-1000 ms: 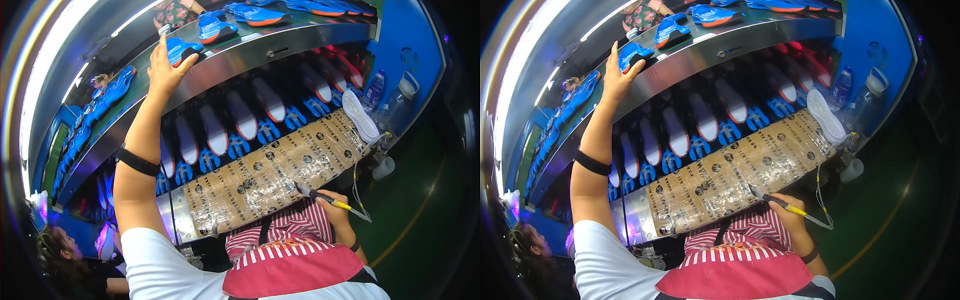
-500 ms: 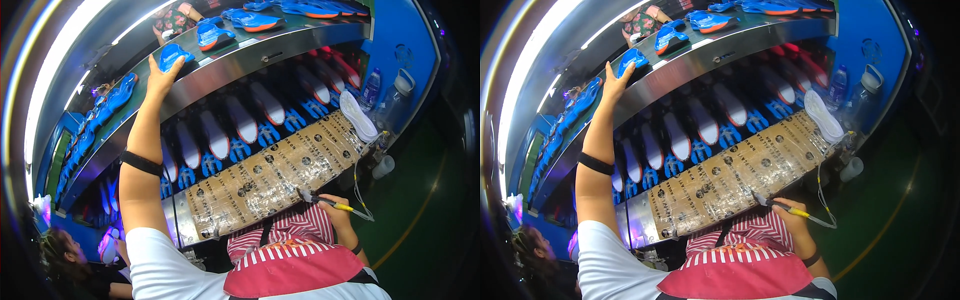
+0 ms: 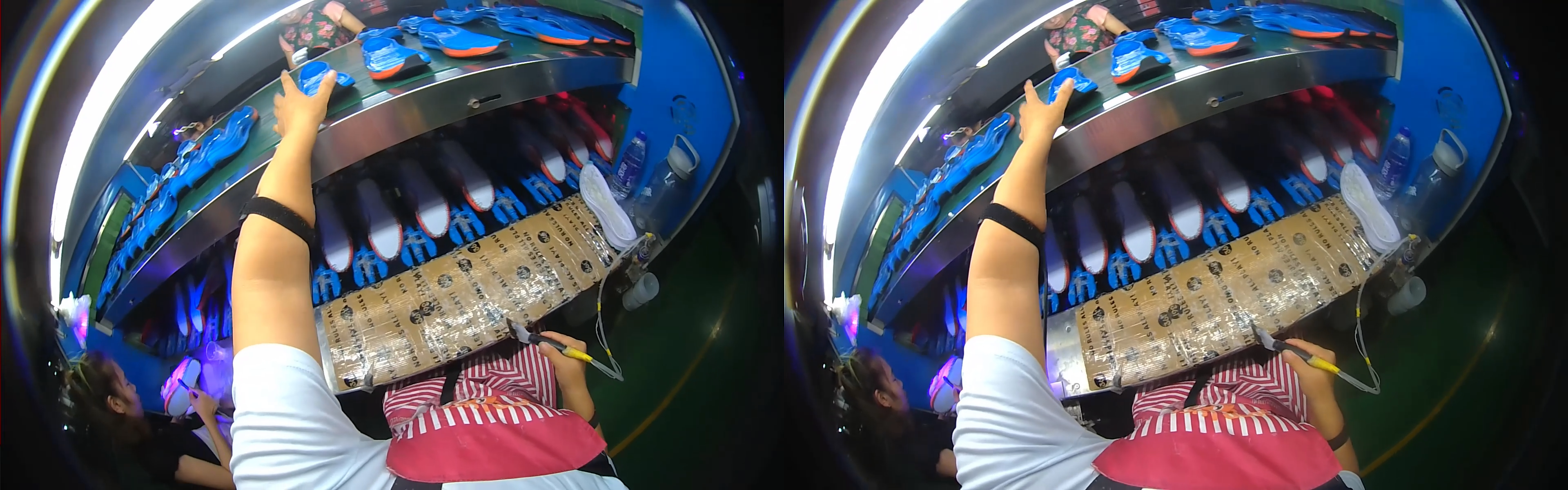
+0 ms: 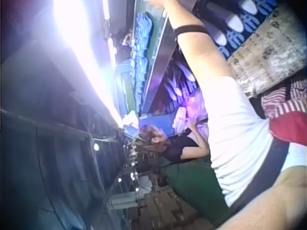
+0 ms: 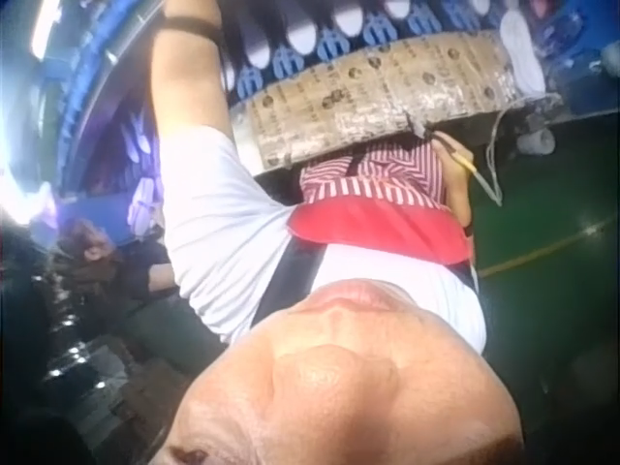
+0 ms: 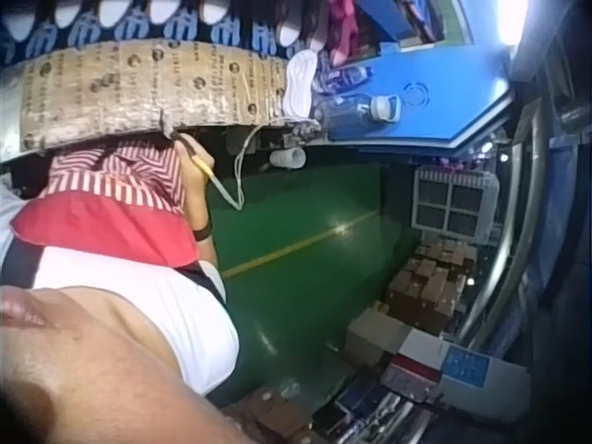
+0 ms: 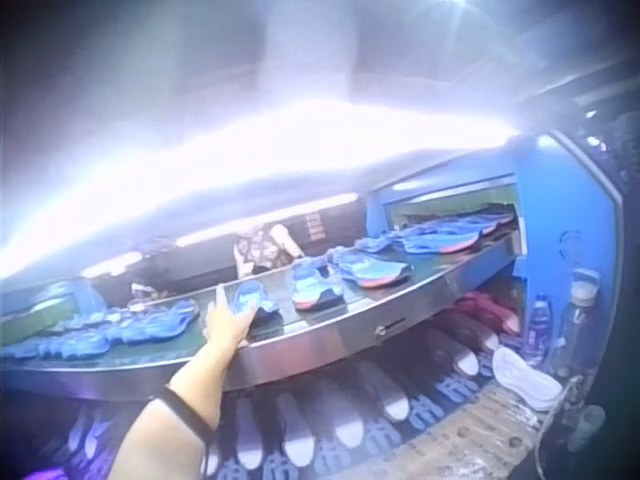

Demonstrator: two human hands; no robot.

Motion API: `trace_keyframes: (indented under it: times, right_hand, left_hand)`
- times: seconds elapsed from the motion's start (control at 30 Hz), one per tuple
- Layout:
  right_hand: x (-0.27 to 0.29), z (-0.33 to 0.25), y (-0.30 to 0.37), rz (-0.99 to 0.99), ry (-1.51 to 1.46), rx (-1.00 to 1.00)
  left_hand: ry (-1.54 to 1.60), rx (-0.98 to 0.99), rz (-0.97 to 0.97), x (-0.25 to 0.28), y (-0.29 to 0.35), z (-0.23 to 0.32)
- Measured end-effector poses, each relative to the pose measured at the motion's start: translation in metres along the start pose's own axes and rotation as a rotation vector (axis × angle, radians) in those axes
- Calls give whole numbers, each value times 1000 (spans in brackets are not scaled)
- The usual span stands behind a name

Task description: Applying adhesive or sealant to the edges of blue shoe soles using a brush and placing them on a conveyor.

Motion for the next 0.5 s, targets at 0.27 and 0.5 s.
trace_keyframes:
  times: [0.27, 0.5]
  right_hand:
    - [8, 4, 3, -19, 2, -14]
    - [-13, -10, 1, -91, 41, 64]
  left_hand:
    - [-666, 205, -108, 77, -35, -150]
    - [171, -742, 477, 134, 37, -97]
Point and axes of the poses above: each hand's wrist, its own y-axis away from the middle knuckle, its own x-axis out of the back of the hand, z = x × y, the point moved 6 cm from there along -y, towards the middle knuckle, and after that the axes turned 8 degrees about z, right-handed, at the moved point
